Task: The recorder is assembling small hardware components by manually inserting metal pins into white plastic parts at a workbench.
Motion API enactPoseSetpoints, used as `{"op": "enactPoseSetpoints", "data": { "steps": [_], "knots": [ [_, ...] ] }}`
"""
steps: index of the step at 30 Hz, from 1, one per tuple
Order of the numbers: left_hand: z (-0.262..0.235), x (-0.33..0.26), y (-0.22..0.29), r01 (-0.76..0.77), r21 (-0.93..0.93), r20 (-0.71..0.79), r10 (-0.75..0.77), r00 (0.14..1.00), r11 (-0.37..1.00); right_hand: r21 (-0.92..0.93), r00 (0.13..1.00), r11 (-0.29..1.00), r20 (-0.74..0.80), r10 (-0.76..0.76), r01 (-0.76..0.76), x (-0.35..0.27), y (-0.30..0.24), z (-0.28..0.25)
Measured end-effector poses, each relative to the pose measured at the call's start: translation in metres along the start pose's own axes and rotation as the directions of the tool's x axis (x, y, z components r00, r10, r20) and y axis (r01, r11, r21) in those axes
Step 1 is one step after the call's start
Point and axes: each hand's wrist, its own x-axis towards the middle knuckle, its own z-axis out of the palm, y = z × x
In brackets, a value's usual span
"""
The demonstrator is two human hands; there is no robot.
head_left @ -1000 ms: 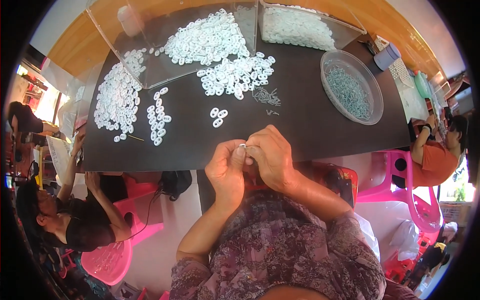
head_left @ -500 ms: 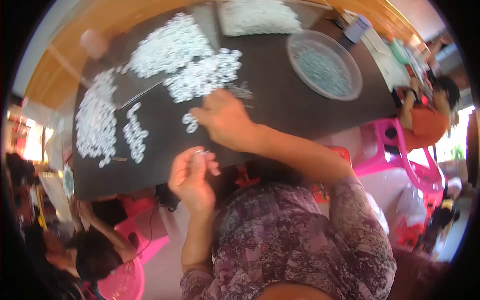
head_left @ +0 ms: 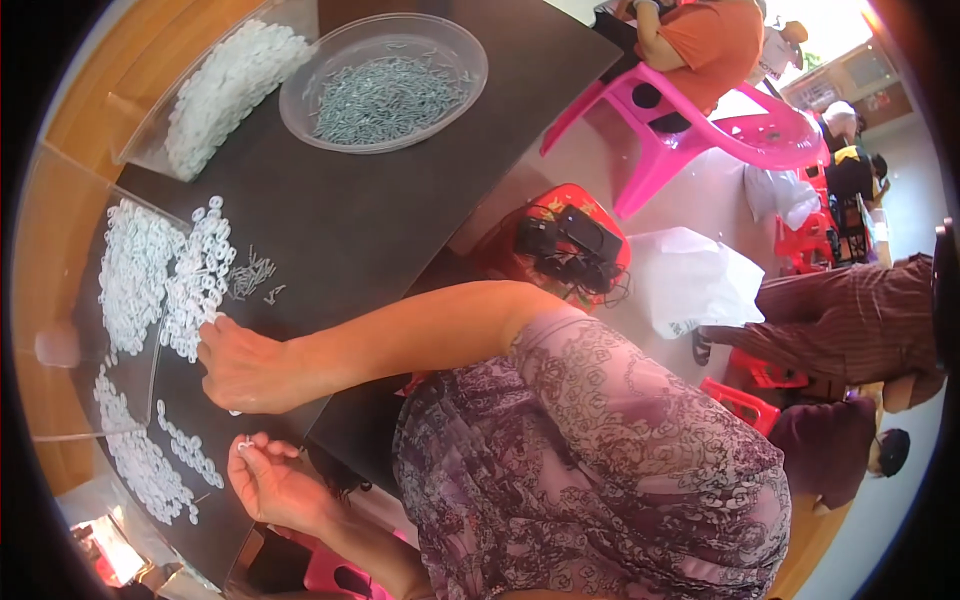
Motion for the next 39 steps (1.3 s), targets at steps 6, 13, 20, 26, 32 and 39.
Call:
{"op": "enactPoseSetpoints", "data": {
  "steps": [6,13,20,26,32,39],
  "knots": [
    [0.011,0.002,-0.001,0.02,0.022,0.029,-0.02,0.999,1.0,-0.165,0.998,0.986,-0.055,0.012,-0.021,-0.003,-0.005,-0.006],
    [0.014,0.004,-0.001,0.01,-0.028,0.087,-0.007,0.996,1.0,0.082,0.982,0.994,-0.172,0.08,-0.066,-0.017,-0.011,-0.037],
    [0.02,0.012,0.002,0.032,-0.081,0.177,-0.018,0.984,0.996,0.379,0.958,0.911,-0.162,0.237,-0.162,-0.038,-0.009,-0.053],
    [0.036,0.004,0.015,0.089,-0.14,0.197,-0.06,0.979,0.986,0.496,0.925,0.855,-0.23,0.302,-0.155,-0.048,-0.008,-0.062],
    [0.067,-0.009,0.007,0.049,-0.029,0.112,-0.045,0.993,0.998,0.573,0.928,0.792,-0.136,0.346,-0.211,-0.064,0.009,-0.077],
    [0.067,-0.015,0.014,0.062,-0.054,0.118,-0.055,0.991,0.997,0.627,0.914,0.71,0.01,0.405,-0.321,-0.066,0.002,-0.089]
  ]
}}
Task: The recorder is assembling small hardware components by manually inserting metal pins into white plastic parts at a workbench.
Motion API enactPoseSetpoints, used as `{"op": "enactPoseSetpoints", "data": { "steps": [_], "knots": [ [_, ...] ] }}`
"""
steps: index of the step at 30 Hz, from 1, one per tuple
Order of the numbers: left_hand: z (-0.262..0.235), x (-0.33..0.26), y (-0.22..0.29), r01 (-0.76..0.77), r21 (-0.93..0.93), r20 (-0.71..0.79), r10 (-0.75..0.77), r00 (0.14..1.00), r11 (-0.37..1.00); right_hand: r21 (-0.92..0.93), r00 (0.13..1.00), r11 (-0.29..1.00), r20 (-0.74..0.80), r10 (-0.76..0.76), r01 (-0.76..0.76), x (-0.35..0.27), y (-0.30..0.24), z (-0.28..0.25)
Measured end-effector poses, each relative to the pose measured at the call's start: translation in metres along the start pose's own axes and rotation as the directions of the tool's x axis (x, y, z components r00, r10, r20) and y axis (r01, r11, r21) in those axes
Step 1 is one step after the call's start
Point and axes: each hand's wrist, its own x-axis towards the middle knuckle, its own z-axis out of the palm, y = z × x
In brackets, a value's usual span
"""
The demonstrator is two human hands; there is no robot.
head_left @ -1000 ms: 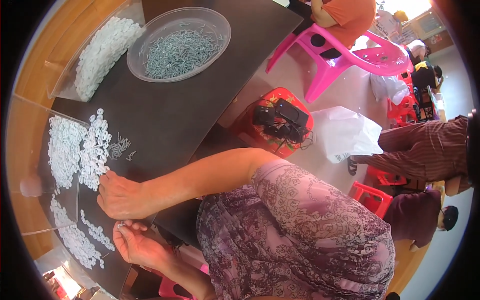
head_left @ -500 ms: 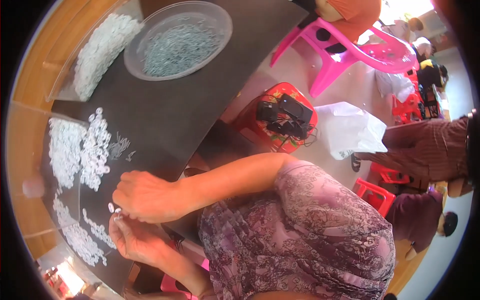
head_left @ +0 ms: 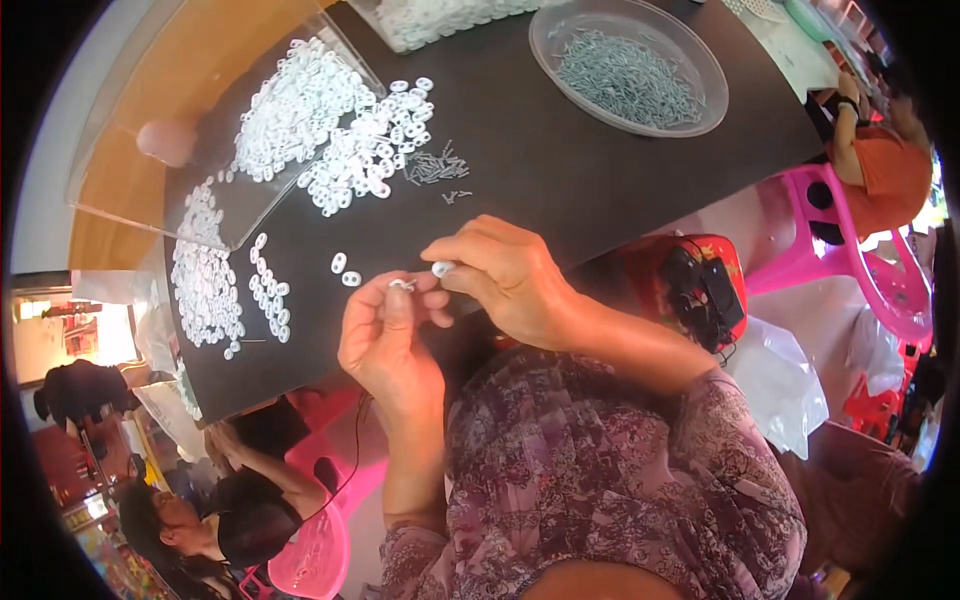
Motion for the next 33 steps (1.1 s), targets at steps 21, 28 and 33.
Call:
{"op": "enactPoseSetpoints", "data": {
  "steps": [21,28,33],
  "knots": [
    [-0.005,-0.004,0.007,0.127,-0.19,0.033,-0.123,0.992,0.974,0.429,0.928,0.834,0.03,0.371,-0.347,-0.003,-0.01,0.006],
    [-0.012,-0.002,0.006,0.089,-0.203,0.046,-0.082,0.996,0.975,0.455,0.912,0.806,0.037,0.409,-0.38,-0.004,-0.012,0.01],
    [-0.012,-0.004,0.006,0.058,-0.179,-0.003,-0.06,0.998,0.982,0.512,0.89,0.784,-0.079,0.449,-0.351,-0.003,-0.012,0.014]
  ]
}}
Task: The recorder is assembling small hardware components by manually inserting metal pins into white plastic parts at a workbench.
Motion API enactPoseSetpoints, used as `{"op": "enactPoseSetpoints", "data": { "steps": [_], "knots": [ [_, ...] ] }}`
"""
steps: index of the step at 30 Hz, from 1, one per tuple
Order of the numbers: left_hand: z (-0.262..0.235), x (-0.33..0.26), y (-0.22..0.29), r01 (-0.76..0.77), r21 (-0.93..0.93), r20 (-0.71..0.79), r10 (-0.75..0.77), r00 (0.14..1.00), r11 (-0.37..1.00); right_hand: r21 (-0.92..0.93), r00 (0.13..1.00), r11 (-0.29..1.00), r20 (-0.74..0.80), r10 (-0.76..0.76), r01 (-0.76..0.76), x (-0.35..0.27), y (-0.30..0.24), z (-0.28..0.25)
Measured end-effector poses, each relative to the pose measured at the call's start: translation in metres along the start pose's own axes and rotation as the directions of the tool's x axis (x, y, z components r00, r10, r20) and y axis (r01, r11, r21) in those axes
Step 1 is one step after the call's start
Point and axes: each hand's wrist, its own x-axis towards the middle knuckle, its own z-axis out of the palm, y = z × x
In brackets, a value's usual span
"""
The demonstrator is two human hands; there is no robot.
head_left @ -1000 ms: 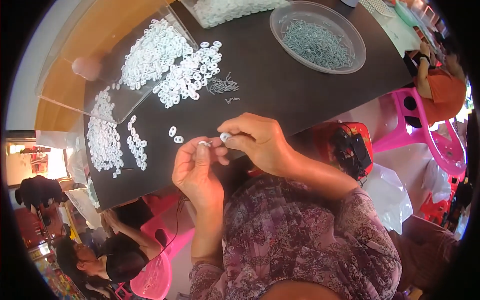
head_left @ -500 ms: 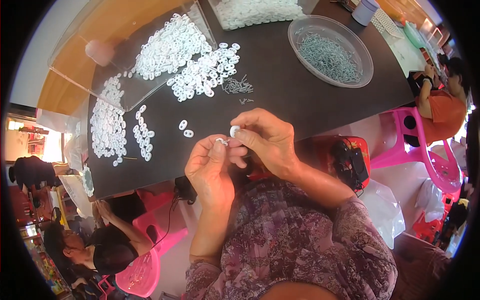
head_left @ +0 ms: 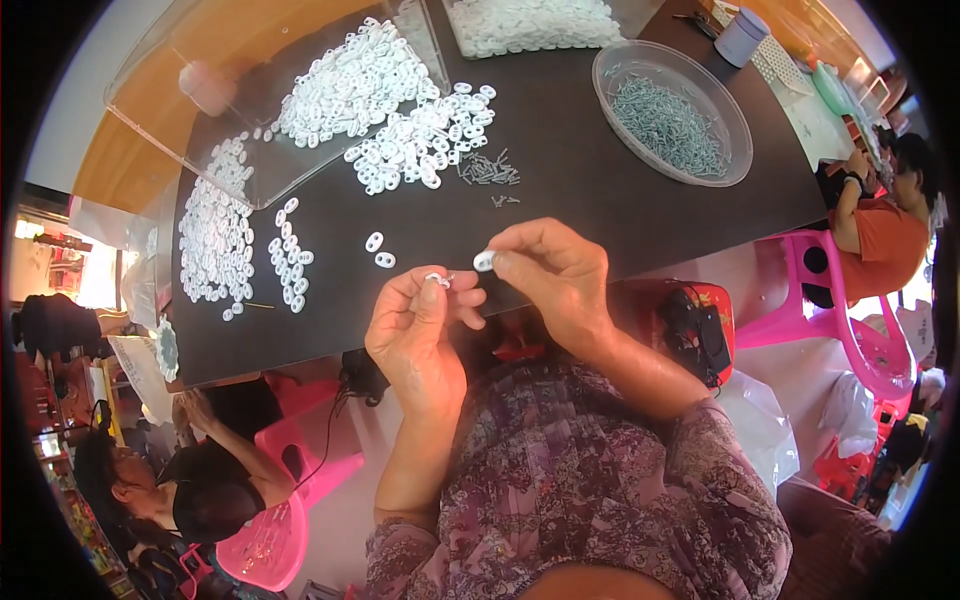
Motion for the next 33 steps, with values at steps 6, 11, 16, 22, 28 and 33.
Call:
{"op": "enactPoseSetpoints", "data": {
  "steps": [6,11,16,22,28,33],
  "knots": [
    [0.001,0.0,-0.002,-0.024,0.027,0.008,0.024,1.0,0.999,0.091,0.996,0.996,0.083,0.018,-0.025,0.0,0.0,0.005],
    [-0.003,-0.001,-0.003,-0.021,-0.005,0.007,0.022,1.0,1.0,0.044,0.989,0.999,0.147,-0.012,0.006,-0.001,0.002,0.002],
    [-0.003,0.0,-0.006,-0.032,0.007,-0.007,0.032,0.999,0.999,0.081,0.994,0.997,0.106,0.002,-0.011,0.0,-0.001,0.005],
    [-0.004,-0.001,-0.006,-0.06,0.048,-0.019,0.061,0.998,0.997,0.098,0.974,0.97,0.078,0.214,-0.221,0.002,-0.014,0.005],
    [-0.001,-0.004,-0.005,-0.067,0.089,-0.055,0.072,0.996,0.994,0.137,0.973,0.965,0.091,0.212,-0.223,0.003,-0.011,0.007],
    [-0.002,-0.006,-0.007,-0.111,0.102,-0.059,0.117,0.991,0.989,0.127,0.969,0.964,0.109,0.22,-0.233,0.002,-0.011,0.011]
  ]
}}
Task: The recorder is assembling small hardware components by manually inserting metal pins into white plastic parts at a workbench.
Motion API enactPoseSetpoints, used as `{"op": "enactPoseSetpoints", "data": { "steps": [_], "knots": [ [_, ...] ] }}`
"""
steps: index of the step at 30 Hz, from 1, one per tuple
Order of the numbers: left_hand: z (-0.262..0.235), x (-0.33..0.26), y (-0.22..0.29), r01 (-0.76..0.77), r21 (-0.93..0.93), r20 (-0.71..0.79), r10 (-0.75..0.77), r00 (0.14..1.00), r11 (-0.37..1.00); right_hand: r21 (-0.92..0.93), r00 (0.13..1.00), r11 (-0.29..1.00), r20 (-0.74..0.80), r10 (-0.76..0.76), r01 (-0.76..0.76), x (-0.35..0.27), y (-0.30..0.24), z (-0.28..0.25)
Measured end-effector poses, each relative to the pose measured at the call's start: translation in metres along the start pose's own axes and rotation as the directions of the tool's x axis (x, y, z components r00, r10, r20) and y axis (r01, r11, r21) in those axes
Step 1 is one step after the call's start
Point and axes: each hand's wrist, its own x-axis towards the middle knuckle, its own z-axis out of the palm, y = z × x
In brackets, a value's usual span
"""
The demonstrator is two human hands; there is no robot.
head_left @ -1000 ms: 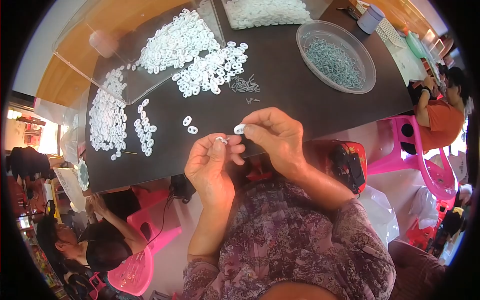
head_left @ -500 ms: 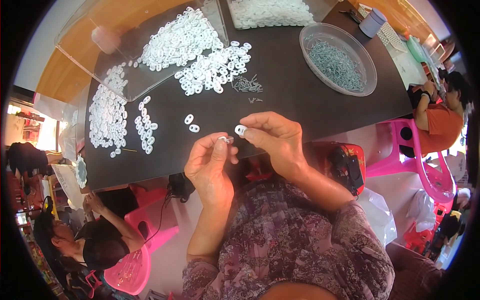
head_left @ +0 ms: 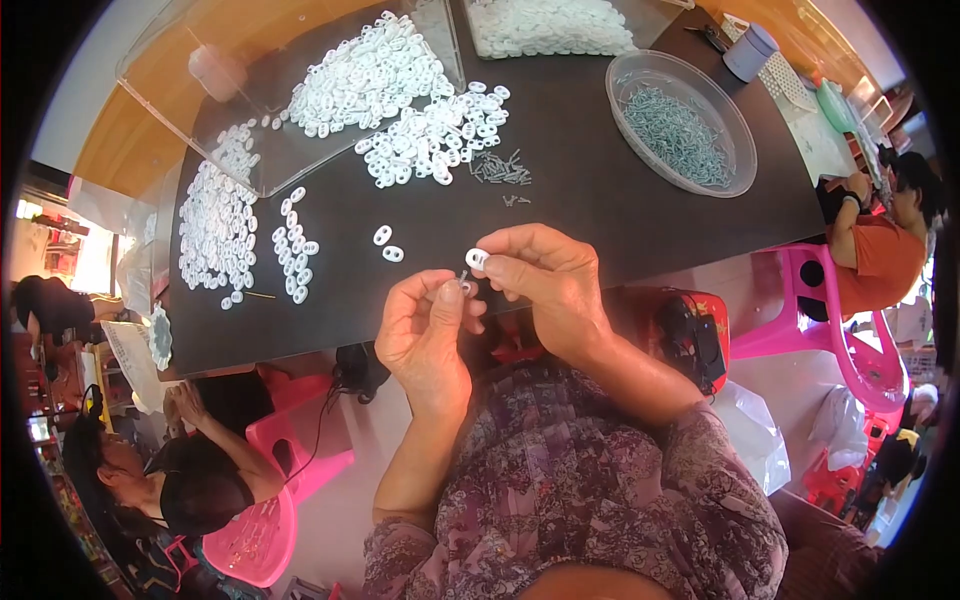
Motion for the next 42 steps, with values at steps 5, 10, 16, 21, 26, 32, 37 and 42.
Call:
{"op": "enactPoseSetpoints", "data": {
  "steps": [5,10,16,21,26,32,37,42],
  "knots": [
    [-0.001,-0.001,-0.001,0.022,0.073,-0.013,-0.021,1.0,0.997,-0.025,1.0,1.0,-0.011,-0.012,0.011,0.0,0.002,0.003],
    [-0.002,-0.002,-0.002,-0.006,0.094,-0.001,0.006,1.0,0.996,-0.039,1.0,0.999,-0.007,-0.014,0.014,-0.001,0.001,0.005],
    [-0.003,-0.001,-0.004,-0.008,0.105,0.009,0.007,1.0,0.994,-0.011,1.0,1.0,-0.001,-0.011,0.011,-0.001,0.002,0.006],
    [-0.003,-0.002,-0.005,-0.049,0.135,0.002,0.05,0.999,0.99,0.025,0.999,0.999,0.013,-0.038,0.038,-0.002,0.006,0.007],
    [-0.003,-0.002,-0.006,-0.069,0.152,-0.007,0.071,0.997,0.986,-0.019,0.995,0.994,0.014,-0.103,0.103,-0.003,0.01,0.009],
    [-0.005,-0.003,-0.007,-0.085,0.133,0.011,0.084,0.996,0.988,-0.09,0.981,0.977,0.033,-0.189,0.191,-0.005,0.012,0.009],
    [-0.004,-0.002,-0.011,-0.119,0.134,0.024,0.117,0.993,0.984,-0.188,0.973,0.954,0.032,-0.23,0.232,-0.001,0.017,0.007],
    [-0.005,-0.002,-0.011,-0.137,0.133,0.018,0.136,0.991,0.982,-0.365,0.927,0.854,0.093,-0.364,0.372,-0.001,0.015,0.006]
  ]
}}
